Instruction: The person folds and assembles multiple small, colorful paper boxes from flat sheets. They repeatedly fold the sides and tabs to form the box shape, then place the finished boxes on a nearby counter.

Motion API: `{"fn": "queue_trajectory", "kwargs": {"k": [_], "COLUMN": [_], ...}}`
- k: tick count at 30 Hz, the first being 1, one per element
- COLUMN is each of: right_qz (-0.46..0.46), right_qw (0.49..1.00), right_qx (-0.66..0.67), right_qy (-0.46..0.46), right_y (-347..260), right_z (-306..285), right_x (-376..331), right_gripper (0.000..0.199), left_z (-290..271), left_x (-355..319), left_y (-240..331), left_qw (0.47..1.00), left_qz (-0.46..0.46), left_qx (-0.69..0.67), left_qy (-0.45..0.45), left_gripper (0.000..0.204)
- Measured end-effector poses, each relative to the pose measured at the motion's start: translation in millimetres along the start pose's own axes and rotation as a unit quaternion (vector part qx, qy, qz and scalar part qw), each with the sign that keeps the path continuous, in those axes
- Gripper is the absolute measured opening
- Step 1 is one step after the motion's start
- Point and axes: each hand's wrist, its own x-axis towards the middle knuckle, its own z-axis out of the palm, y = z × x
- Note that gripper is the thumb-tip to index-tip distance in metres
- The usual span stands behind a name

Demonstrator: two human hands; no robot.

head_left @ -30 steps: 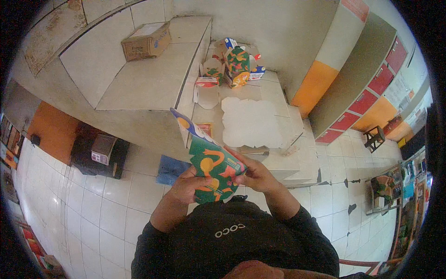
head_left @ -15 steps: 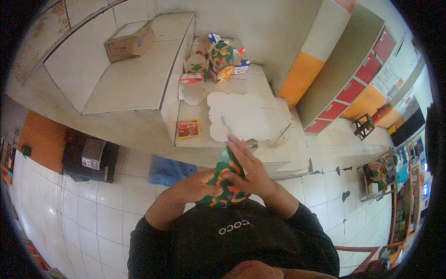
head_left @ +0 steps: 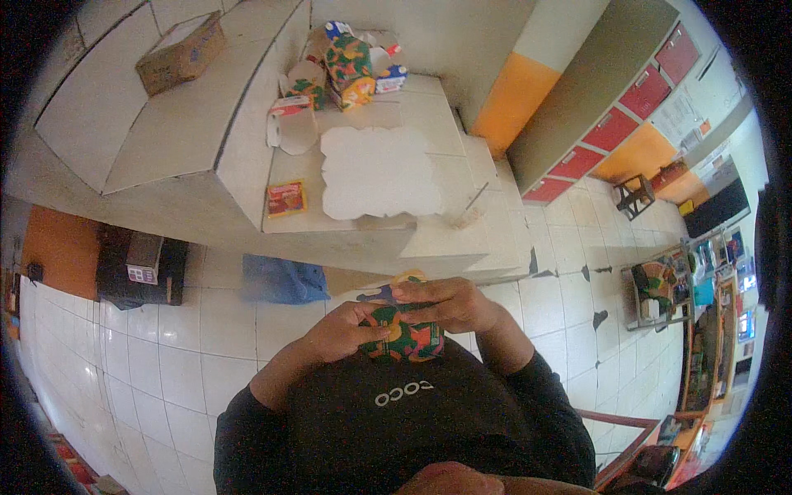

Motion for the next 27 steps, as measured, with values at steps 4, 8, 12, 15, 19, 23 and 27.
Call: {"fn": "queue_trajectory", "kwargs": {"k": [4, 8, 12, 15, 19, 23, 27], "right_qz": [-0.019, -0.031, -0.062, -0.022, -0.035, -0.05, -0.055], "right_qw": [0.996, 0.992, 0.984, 0.981, 0.981, 0.979, 0.984], "right_qx": [0.0, 0.01, -0.016, 0.045, 0.072, 0.093, 0.01], "right_qy": [-0.084, -0.121, -0.168, -0.187, -0.178, -0.174, -0.17], "right_y": [-11, -22, -30, -18, -14, -15, -24], "right_z": [-29, -51, -67, -78, -78, -80, -84], "right_x": [-18, -33, -40, -59, -74, -84, -95], "right_gripper": [0.024, 0.021, 0.018, 0.028, 0.023, 0.021, 0.027], "left_z": [28, 53, 66, 75, 87, 96, 100], "left_x": [15, 34, 47, 50, 58, 63, 71], "left_y": [16, 11, 14, 20, 14, 22, 14], "left_qw": [0.995, 0.999, 0.994, 0.989, 0.993, 0.987, 0.984], "left_qz": [-0.009, -0.021, -0.01, -0.053, -0.04, -0.051, -0.05], "left_qx": [0.095, 0.038, 0.098, 0.115, 0.072, 0.113, 0.127], "left_qy": [0.003, -0.021, -0.036, -0.073, -0.089, -0.1, -0.112], "left_gripper": [0.028, 0.026, 0.024, 0.024, 0.022, 0.021, 0.021]}}
